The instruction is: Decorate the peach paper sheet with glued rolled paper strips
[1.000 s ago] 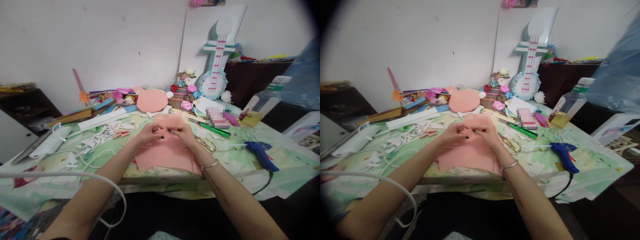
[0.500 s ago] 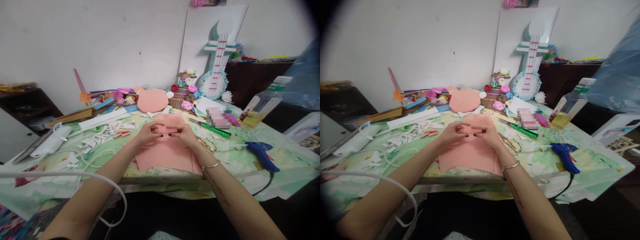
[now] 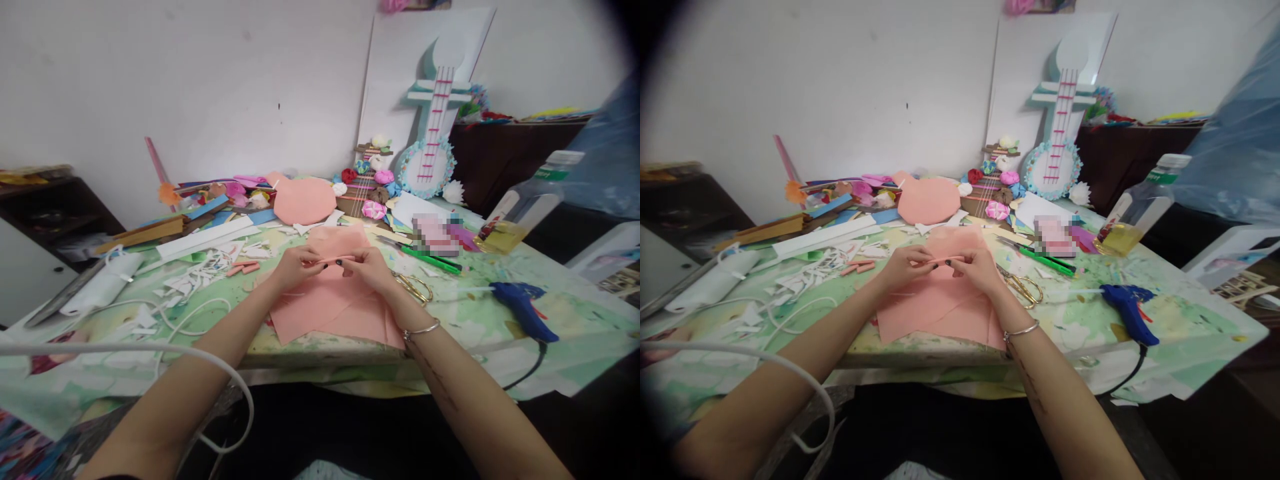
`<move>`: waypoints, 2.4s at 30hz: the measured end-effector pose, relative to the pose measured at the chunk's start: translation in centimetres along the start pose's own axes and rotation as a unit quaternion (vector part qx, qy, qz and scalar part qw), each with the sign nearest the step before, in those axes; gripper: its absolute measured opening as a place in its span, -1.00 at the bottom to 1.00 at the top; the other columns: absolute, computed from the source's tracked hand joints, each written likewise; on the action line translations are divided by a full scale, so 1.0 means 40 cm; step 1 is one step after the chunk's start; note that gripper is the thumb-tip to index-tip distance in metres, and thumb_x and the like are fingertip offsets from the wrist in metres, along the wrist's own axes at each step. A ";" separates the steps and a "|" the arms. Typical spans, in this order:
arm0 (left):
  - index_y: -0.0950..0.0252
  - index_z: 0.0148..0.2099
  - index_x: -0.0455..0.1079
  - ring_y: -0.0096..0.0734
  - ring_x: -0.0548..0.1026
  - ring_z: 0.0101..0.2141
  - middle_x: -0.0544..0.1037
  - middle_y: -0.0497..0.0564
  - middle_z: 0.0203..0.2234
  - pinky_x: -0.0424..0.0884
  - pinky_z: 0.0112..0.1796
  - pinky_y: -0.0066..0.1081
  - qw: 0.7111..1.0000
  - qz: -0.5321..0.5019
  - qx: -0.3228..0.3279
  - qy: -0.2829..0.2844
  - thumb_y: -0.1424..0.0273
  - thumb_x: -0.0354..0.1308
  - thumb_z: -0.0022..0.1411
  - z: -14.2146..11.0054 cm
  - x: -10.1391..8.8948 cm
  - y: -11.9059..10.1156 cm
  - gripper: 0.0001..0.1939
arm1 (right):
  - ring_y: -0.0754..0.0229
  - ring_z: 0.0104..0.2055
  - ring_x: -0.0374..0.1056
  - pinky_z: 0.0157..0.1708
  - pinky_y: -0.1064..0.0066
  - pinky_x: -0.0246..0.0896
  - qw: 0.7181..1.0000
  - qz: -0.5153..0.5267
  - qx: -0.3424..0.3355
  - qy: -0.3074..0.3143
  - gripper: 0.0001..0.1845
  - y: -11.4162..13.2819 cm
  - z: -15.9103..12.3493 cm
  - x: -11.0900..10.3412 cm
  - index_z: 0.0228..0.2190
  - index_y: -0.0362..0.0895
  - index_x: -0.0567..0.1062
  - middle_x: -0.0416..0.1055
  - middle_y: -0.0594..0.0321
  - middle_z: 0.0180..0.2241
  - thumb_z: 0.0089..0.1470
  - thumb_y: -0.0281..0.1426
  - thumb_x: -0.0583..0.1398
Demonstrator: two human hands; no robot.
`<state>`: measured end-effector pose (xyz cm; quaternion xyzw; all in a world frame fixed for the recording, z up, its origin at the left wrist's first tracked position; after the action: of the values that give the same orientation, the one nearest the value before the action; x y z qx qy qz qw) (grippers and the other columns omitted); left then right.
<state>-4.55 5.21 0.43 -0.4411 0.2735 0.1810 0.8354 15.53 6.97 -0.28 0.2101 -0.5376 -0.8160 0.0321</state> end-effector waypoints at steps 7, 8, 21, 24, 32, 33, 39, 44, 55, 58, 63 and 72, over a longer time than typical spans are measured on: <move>0.39 -0.44 0.52 -0.56 0.28 -0.63 0.42 -0.06 -0.68 0.14 -0.60 -0.55 0.993 -0.017 -0.031 0.112 0.16 0.10 0.19 -0.006 -0.014 -0.011 -0.60 | 0.40 -0.69 0.01 -0.66 0.47 -0.17 0.999 -0.005 0.051 -0.016 -0.71 -0.004 0.001 -0.009 -0.61 -0.24 0.53 0.17 0.42 -0.78 -0.15 -0.22 0.30; 0.39 -0.45 0.52 -0.58 0.25 -0.65 0.38 -0.08 -0.71 0.11 -0.63 -0.55 0.991 -0.017 -0.031 0.131 0.15 0.10 0.19 -0.009 -0.014 -0.012 -0.59 | 0.41 -0.69 0.00 -0.66 0.47 -0.18 0.998 0.001 0.061 -0.011 -0.71 -0.004 0.001 -0.009 -0.65 -0.22 0.49 0.15 0.43 -0.78 -0.17 -0.24 0.30; 0.34 -0.28 0.53 -0.50 0.38 -0.52 0.53 0.00 -0.52 0.28 -0.44 -0.49 0.991 0.057 0.060 0.108 0.32 0.21 0.08 -0.029 0.048 -0.025 -0.79 | 0.42 -0.57 0.24 -0.60 0.56 0.21 0.976 -0.014 0.186 0.110 -0.78 -0.042 -0.002 -0.005 -0.33 -0.24 0.42 0.35 0.35 -0.47 0.19 -0.30 0.15; 0.33 -0.48 0.49 -0.49 0.32 -0.54 0.45 -0.04 -0.62 0.21 -0.44 -0.46 0.987 0.093 0.082 0.105 0.37 0.14 0.13 -0.032 0.056 -0.042 -0.80 | 0.44 -0.61 0.20 -0.64 0.58 0.17 0.975 -0.026 0.187 0.114 -0.78 -0.039 -0.003 -0.015 -0.38 -0.24 0.42 0.33 0.39 -0.52 0.18 -0.32 0.16; 0.32 -0.41 0.54 -0.42 0.37 -0.45 0.41 0.03 -0.48 0.26 -0.35 -0.41 0.973 0.154 0.096 0.143 0.47 0.09 0.16 -0.037 0.069 -0.077 -0.80 | 0.45 -0.70 0.08 -0.68 0.56 0.07 0.994 -0.022 0.098 -0.050 -0.69 -0.028 0.009 -0.053 -0.40 -0.23 0.42 0.24 0.46 -0.63 0.22 -0.23 0.10; 0.32 -0.41 0.55 -0.41 0.37 -0.44 0.40 0.03 -0.48 0.26 -0.34 -0.41 0.971 0.161 0.096 0.148 0.46 0.09 0.17 -0.037 0.069 -0.079 -0.79 | 0.43 -0.69 0.11 -0.65 0.54 0.09 0.994 -0.023 0.084 -0.067 -0.70 -0.026 0.009 -0.055 -0.41 -0.23 0.43 0.26 0.44 -0.64 0.20 -0.24 0.12; 0.31 -0.30 0.56 -0.37 0.40 -0.37 0.44 0.06 -0.43 0.28 -0.31 -0.42 0.964 0.166 0.096 0.183 0.45 0.04 0.25 -0.034 0.061 -0.065 -0.76 | 0.23 -0.35 0.39 -0.34 0.43 0.26 0.998 -0.053 0.022 0.000 -0.72 -0.018 -0.002 -0.040 -0.35 -0.20 0.58 0.53 0.22 -0.37 -0.25 -0.46 0.35; 0.30 -0.29 0.55 -0.37 0.41 -0.34 0.45 0.06 -0.39 0.27 -0.29 -0.43 0.958 0.162 0.107 0.209 0.51 -0.04 0.26 -0.028 0.054 -0.047 -0.70 | 0.17 -0.39 0.43 -0.37 0.39 0.32 0.989 -0.087 0.023 0.117 -0.77 -0.039 -0.013 -0.021 -0.45 -0.16 0.61 0.55 0.22 -0.46 -0.31 -0.50 0.37; 0.30 -0.33 0.48 -0.40 0.38 -0.38 0.38 0.02 -0.40 0.23 -0.33 -0.44 0.950 0.165 0.107 0.242 0.62 -0.08 0.14 -0.032 0.031 -0.062 -0.69 | 0.22 -0.28 0.42 -0.24 0.30 0.35 0.973 -0.194 0.029 0.125 -0.87 -0.062 -0.004 -0.036 -0.30 -0.22 0.51 0.49 0.22 -0.31 0.09 -0.40 0.23; 0.30 -0.32 0.46 -0.40 0.36 -0.40 0.35 0.01 -0.41 0.21 -0.35 -0.45 0.946 0.165 0.109 0.256 0.60 -0.07 0.13 -0.034 0.023 -0.059 -0.72 | 0.20 -0.20 0.40 -0.19 0.23 0.35 0.965 -0.231 0.045 0.115 -0.77 -0.073 -0.004 -0.061 -0.20 -0.21 0.45 0.44 0.18 -0.18 0.18 -0.31 0.16; 0.30 -0.25 0.45 -0.38 0.37 -0.36 0.35 0.03 -0.36 0.21 -0.31 -0.44 0.945 0.159 0.105 0.267 0.56 -0.06 0.18 -0.034 0.021 -0.054 -0.74 | 0.17 -0.15 0.38 -0.14 0.19 0.33 0.957 -0.264 0.066 0.103 -0.76 -0.072 -0.011 -0.091 -0.17 -0.19 0.44 0.42 0.16 -0.13 0.19 -0.30 0.15; 0.29 -0.22 0.46 -0.38 0.38 -0.33 0.35 0.03 -0.33 0.24 -0.28 -0.43 0.946 0.147 0.097 0.271 0.56 -0.07 0.18 -0.036 0.020 -0.046 -0.73 | 0.22 -0.28 0.38 -0.26 0.28 0.35 0.959 -0.240 0.070 0.134 -0.75 -0.056 -0.018 -0.073 -0.16 -0.21 0.42 0.42 0.23 -0.27 0.15 -0.34 0.19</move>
<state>-3.34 3.03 0.44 -0.3449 0.5676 0.1483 0.7327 18.85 8.08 -1.61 0.4418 -0.5179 -0.7245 -0.1081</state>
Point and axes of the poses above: each hand's wrist, its own z-axis towards the middle knuckle, its own x-axis out of the palm, y = z × x, the point moved 1 cm from there along z, towards the middle knuckle
